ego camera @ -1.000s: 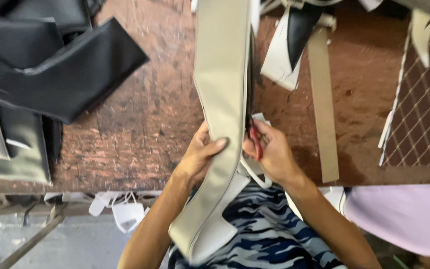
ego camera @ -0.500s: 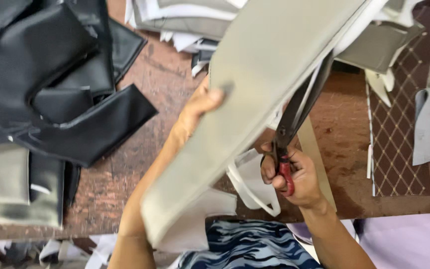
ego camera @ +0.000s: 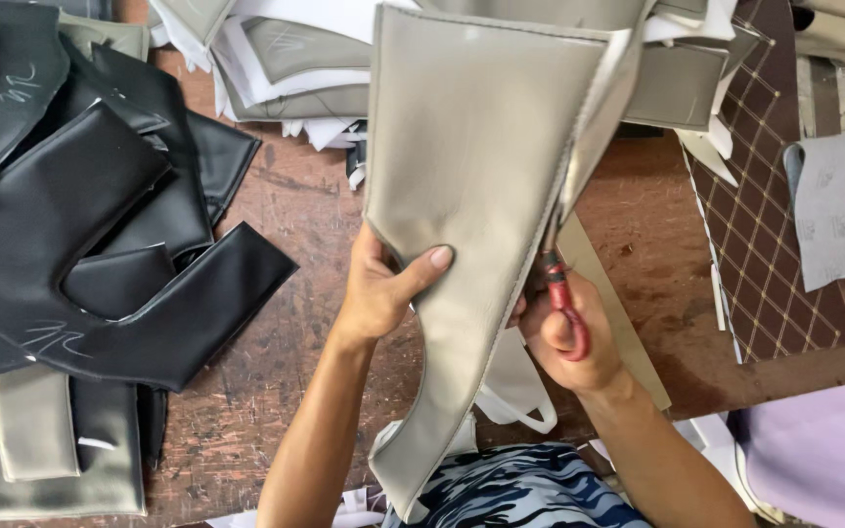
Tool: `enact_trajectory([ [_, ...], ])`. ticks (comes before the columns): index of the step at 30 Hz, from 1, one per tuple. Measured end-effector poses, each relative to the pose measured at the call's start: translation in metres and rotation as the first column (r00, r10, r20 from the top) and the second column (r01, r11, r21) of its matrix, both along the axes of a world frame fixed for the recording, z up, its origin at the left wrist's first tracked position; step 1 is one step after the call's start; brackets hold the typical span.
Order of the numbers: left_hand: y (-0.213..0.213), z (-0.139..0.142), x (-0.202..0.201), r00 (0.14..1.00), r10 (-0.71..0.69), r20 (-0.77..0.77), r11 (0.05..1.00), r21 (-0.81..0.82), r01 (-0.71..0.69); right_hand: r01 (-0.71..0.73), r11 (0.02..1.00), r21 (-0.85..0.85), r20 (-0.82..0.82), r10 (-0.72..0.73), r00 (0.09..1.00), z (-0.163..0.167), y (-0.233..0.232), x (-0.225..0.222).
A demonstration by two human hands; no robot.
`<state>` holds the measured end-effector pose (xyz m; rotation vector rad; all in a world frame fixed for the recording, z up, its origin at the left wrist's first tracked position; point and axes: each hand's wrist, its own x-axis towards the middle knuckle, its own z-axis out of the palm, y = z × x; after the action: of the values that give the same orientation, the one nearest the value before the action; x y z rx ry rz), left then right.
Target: The person holds a sewn gray vinyl upholstery cover with white foam backing and uses scissors to trim excess foam and backing from around the stitched seams. They rotate the cover repeatedly to reach different edges, cutting away small strips of waste material along the curved contours.
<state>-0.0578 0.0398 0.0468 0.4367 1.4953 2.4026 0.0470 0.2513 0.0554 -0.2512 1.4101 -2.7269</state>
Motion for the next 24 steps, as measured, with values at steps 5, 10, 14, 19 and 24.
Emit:
enact_trajectory([
  [5,-0.001,-0.004,0.006,1.000,-0.007,0.026,0.998,0.067,0.006,0.040,0.998,0.039,0.102,-0.044,0.994,-0.015,-0.004,0.003],
  [10,-0.004,-0.020,0.005,1.000,0.008,0.022,0.999,0.047,-0.009,0.067,0.997,0.046,0.020,-0.068,0.997,-0.011,-0.001,0.002],
  [14,-0.008,-0.028,0.007,0.998,-0.020,0.064,0.998,0.055,0.016,0.121,0.988,0.091,-0.020,-0.120,0.993,-0.003,0.006,-0.005],
  [19,-0.008,-0.009,0.002,0.997,0.008,0.077,0.997,0.071,-0.014,0.108,0.994,0.005,0.048,-0.108,0.993,-0.008,0.003,-0.004],
  [24,-0.054,-0.007,0.030,0.989,0.145,0.032,0.983,-0.118,-0.140,0.127,0.991,0.041,0.051,-0.129,0.990,-0.015,0.005,0.007],
])
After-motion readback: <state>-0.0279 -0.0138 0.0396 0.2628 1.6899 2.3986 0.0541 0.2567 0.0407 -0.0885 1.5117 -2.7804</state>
